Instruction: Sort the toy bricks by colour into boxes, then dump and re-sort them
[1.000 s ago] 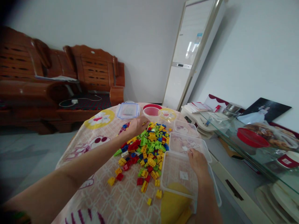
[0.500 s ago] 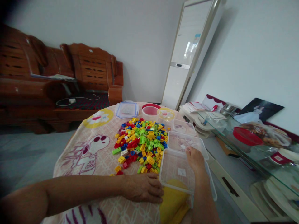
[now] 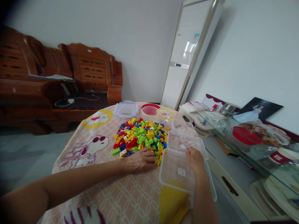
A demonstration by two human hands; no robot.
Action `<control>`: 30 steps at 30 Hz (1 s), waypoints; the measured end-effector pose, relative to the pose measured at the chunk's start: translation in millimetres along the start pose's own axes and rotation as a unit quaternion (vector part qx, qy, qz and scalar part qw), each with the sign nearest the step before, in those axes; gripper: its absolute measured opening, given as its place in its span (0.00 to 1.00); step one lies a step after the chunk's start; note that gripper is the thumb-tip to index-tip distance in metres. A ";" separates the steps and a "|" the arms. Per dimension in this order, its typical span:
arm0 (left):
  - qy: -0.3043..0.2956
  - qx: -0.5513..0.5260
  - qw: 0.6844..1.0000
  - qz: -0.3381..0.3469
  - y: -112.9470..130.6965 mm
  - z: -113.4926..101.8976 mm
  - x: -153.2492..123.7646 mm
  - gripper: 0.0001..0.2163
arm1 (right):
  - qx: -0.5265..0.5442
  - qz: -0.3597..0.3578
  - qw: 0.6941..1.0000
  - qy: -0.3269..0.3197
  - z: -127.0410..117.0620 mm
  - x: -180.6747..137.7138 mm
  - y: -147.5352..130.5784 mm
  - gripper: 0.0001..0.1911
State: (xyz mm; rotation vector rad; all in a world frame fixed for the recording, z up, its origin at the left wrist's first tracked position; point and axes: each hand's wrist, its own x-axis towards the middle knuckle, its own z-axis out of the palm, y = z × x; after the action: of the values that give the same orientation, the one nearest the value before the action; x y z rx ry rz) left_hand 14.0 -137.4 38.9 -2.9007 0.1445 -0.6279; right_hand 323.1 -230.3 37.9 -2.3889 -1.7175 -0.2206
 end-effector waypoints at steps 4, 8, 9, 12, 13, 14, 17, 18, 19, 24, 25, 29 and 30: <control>0.009 0.005 0.999 -0.036 -18.4 -0.7 3.8 0.05 | -0.011 -0.002 1.000 -0.003 0.6 0.2 0.0 0.19; 0.015 0.005 0.997 -0.076 -40.8 0.7 11.5 0.07 | -0.015 -0.004 1.000 0.002 1.1 0.8 -0.2 0.18; 0.018 0.007 0.996 -0.092 -46.4 0.2 14.0 0.08 | -0.014 -0.003 1.000 -0.001 1.1 0.9 -0.2 0.18; 0.042 0.010 0.986 -0.159 -61.7 -5.6 20.0 0.10 | -0.007 0.000 1.000 -0.007 1.2 1.1 0.3 0.17; 0.057 0.008 0.981 -0.184 -65.5 -9.0 20.4 0.10 | -0.004 -0.001 1.000 -0.006 1.2 1.0 0.5 0.17; 0.075 0.006 0.975 -0.209 -68.3 -13.0 19.2 0.11 | -0.001 -0.003 1.000 -0.003 1.3 0.9 0.6 0.18; 0.134 -0.013 0.953 -0.271 -66.8 -27.7 4.5 0.13 | 0.004 -0.003 1.000 -0.002 1.2 0.4 0.6 0.18; 0.146 -0.023 0.946 -0.287 -62.5 -33.1 -4.4 0.14 | 0.005 -0.001 1.000 -0.002 1.0 0.3 0.5 0.18; 0.159 -0.032 0.939 -0.304 -56.4 -38.3 -15.0 0.16 | 0.006 -0.001 1.000 -0.002 0.8 0.3 0.4 0.19; 0.121 -0.041 0.927 -0.352 -12.9 -53.4 -76.9 0.31 | 0.003 -0.002 1.000 -0.012 -0.4 1.1 -0.3 0.18; 0.113 -0.035 0.925 -0.361 -4.2 -53.1 -87.5 0.33 | 0.001 -0.001 1.000 -0.014 -0.6 1.3 -0.4 0.18; 0.090 -0.007 0.906 -0.413 22.6 -41.1 -113.9 0.39 | -0.001 0.000 1.000 -0.018 -0.7 1.9 -0.6 0.19; 0.083 -0.001 0.903 -0.422 26.8 -36.2 -116.5 0.40 | -0.002 0.001 1.000 -0.019 -0.6 1.9 -0.6 0.19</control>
State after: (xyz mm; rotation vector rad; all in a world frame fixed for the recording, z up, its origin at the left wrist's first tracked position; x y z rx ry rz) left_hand -108.4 -153.8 19.6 -2.7980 -1.1424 -0.9752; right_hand 323.2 -228.5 39.0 -2.4133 -1.7326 -0.1793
